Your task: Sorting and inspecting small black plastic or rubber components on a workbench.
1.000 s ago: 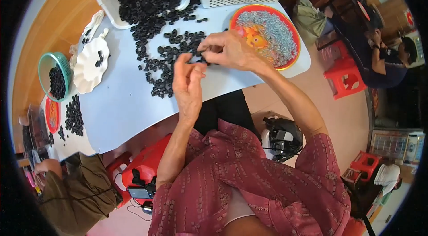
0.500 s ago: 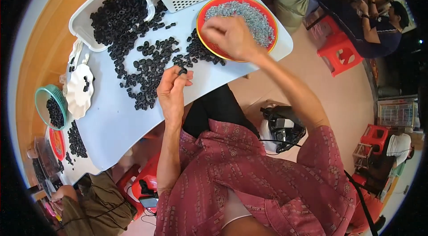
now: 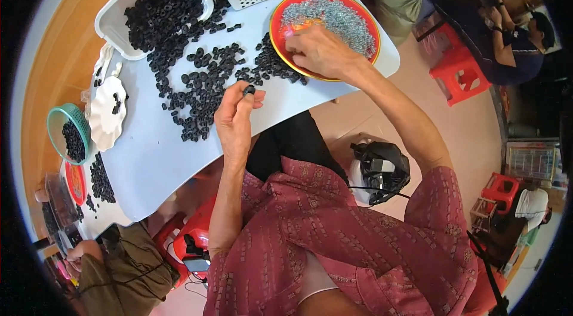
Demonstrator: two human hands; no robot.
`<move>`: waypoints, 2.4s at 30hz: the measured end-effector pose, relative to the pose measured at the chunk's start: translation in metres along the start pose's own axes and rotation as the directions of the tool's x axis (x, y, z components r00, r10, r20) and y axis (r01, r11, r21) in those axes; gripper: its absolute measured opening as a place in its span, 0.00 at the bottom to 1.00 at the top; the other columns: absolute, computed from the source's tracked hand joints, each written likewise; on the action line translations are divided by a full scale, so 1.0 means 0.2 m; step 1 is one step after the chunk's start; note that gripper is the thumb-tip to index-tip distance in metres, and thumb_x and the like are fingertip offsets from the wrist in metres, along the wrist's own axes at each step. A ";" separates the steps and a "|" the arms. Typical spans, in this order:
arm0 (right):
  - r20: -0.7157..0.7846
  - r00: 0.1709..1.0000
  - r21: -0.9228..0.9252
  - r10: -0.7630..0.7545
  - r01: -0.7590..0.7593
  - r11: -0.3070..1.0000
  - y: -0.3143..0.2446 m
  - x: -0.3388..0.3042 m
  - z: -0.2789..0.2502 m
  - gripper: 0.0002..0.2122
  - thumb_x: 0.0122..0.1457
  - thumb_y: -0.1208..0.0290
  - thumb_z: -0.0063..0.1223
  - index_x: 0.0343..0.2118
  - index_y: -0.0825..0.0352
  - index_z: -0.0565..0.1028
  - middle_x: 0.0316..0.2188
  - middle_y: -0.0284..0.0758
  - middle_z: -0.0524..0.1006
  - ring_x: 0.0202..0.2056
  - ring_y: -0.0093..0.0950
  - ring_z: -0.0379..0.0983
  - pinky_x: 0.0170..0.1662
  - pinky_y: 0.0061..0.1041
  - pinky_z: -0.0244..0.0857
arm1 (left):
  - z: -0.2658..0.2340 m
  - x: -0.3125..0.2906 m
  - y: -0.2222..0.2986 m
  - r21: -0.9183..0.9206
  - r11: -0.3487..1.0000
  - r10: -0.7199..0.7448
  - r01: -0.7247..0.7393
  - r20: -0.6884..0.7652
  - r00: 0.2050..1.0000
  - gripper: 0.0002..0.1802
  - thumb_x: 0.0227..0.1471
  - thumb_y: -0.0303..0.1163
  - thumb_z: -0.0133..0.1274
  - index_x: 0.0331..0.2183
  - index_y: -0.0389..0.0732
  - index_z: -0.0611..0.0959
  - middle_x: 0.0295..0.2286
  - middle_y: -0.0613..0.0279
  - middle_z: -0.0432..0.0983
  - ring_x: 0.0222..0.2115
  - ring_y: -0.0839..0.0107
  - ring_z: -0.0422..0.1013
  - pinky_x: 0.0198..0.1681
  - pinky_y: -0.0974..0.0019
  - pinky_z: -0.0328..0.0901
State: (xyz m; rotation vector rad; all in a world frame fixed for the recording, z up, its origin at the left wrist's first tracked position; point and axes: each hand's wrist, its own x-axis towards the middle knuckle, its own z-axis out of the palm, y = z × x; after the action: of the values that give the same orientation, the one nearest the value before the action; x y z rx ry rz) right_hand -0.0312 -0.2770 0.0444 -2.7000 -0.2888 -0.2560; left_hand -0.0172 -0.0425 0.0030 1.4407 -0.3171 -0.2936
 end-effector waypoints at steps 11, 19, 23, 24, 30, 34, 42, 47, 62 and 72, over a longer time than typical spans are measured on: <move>0.047 0.982 0.708 0.185 -0.163 0.687 -0.27 0.07 0.06 0.08 0.54 0.75 0.51 0.34 0.71 0.79 0.23 0.32 0.79 0.27 0.17 0.74 0.35 0.17 0.68 | -0.02 0.01 -0.04 -0.111 0.993 0.052 -0.048 0.032 0.998 0.13 0.54 0.24 0.45 0.43 0.33 0.74 0.30 0.57 0.78 0.29 0.74 0.71 0.37 0.70 0.66; 0.177 0.975 0.736 0.132 -0.220 0.640 -0.34 0.08 0.07 0.07 0.54 0.76 0.49 0.32 0.73 0.77 0.21 0.31 0.78 0.26 0.16 0.73 0.34 0.17 0.67 | -0.04 0.01 -0.04 -0.107 0.993 0.061 -0.056 0.042 0.997 0.15 0.55 0.24 0.44 0.45 0.32 0.73 0.30 0.56 0.77 0.29 0.74 0.72 0.36 0.70 0.67; 0.180 0.977 0.756 0.118 -0.214 0.618 -0.33 0.08 0.11 0.07 0.55 0.76 0.48 0.32 0.73 0.76 0.22 0.31 0.77 0.26 0.16 0.73 0.33 0.17 0.66 | -0.04 0.01 -0.05 -0.113 0.991 0.073 -0.067 0.046 0.996 0.15 0.56 0.25 0.45 0.46 0.32 0.73 0.29 0.57 0.77 0.29 0.74 0.72 0.36 0.70 0.67; 0.183 0.976 0.755 0.117 -0.216 0.619 -0.33 0.08 0.11 0.07 0.55 0.76 0.48 0.32 0.73 0.76 0.22 0.31 0.77 0.26 0.16 0.73 0.33 0.17 0.66 | -0.04 0.02 -0.06 -0.116 0.991 0.071 -0.065 0.044 0.997 0.15 0.56 0.25 0.45 0.46 0.32 0.73 0.29 0.57 0.77 0.29 0.74 0.72 0.36 0.70 0.67; 0.139 0.979 0.817 0.151 -0.199 0.542 -0.33 0.10 0.15 0.07 0.52 0.75 0.48 0.28 0.72 0.77 0.18 0.32 0.77 0.22 0.16 0.73 0.30 0.18 0.66 | -0.05 0.01 -0.04 -0.095 0.995 0.036 -0.031 0.054 0.998 0.15 0.56 0.25 0.44 0.45 0.31 0.73 0.29 0.57 0.77 0.29 0.75 0.71 0.37 0.71 0.67; 0.130 0.978 0.794 0.163 -0.201 0.574 -0.35 0.10 0.13 0.06 0.53 0.75 0.48 0.28 0.72 0.76 0.18 0.32 0.77 0.23 0.16 0.73 0.30 0.18 0.66 | -0.04 0.01 -0.01 -0.102 0.994 0.036 -0.032 0.040 0.999 0.15 0.56 0.25 0.44 0.45 0.31 0.73 0.29 0.57 0.77 0.30 0.75 0.72 0.37 0.71 0.67; 0.110 0.979 0.858 0.169 -0.179 0.482 -0.31 0.09 0.21 0.05 0.55 0.75 0.53 0.27 0.71 0.76 0.20 0.28 0.76 0.22 0.13 0.67 0.27 0.18 0.63 | -0.04 0.02 -0.03 -0.109 0.993 0.054 -0.051 0.029 0.998 0.14 0.57 0.26 0.45 0.44 0.30 0.73 0.28 0.58 0.77 0.29 0.75 0.72 0.36 0.70 0.67; 0.065 0.978 0.645 0.197 -0.192 0.740 -0.32 0.20 0.15 0.09 0.54 0.71 0.56 0.23 0.71 0.75 0.14 0.29 0.72 0.18 0.13 0.64 0.22 0.20 0.61 | -0.05 0.01 0.00 -0.128 0.991 0.031 -0.025 0.045 0.999 0.13 0.56 0.28 0.46 0.43 0.32 0.75 0.27 0.59 0.77 0.29 0.76 0.71 0.35 0.71 0.67; -0.067 0.998 -0.092 -0.008 0.002 0.996 -0.03 0.54 0.20 0.05 0.47 0.75 0.55 0.28 0.68 0.77 0.22 0.41 0.77 0.23 0.38 0.75 0.30 0.32 0.69 | -0.04 0.01 0.00 -0.121 0.991 -0.052 0.057 0.042 0.998 0.12 0.56 0.27 0.47 0.42 0.33 0.75 0.28 0.61 0.76 0.29 0.78 0.70 0.35 0.74 0.65; 0.283 0.941 0.750 0.185 -0.337 0.569 -0.29 0.15 0.09 0.08 0.55 0.76 0.53 0.38 0.66 0.79 0.31 0.28 0.79 0.35 0.16 0.72 0.41 0.18 0.66 | -0.04 0.02 -0.03 -0.137 0.990 0.027 -0.024 0.020 0.999 0.14 0.56 0.25 0.45 0.44 0.31 0.75 0.29 0.59 0.77 0.30 0.75 0.72 0.36 0.71 0.67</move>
State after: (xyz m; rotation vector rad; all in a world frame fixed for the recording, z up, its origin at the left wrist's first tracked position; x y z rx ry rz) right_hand -0.0143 -0.2135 0.0573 -1.8144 -0.0142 0.1822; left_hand -0.0112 -0.0375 -0.0028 1.2982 -0.3262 -0.3047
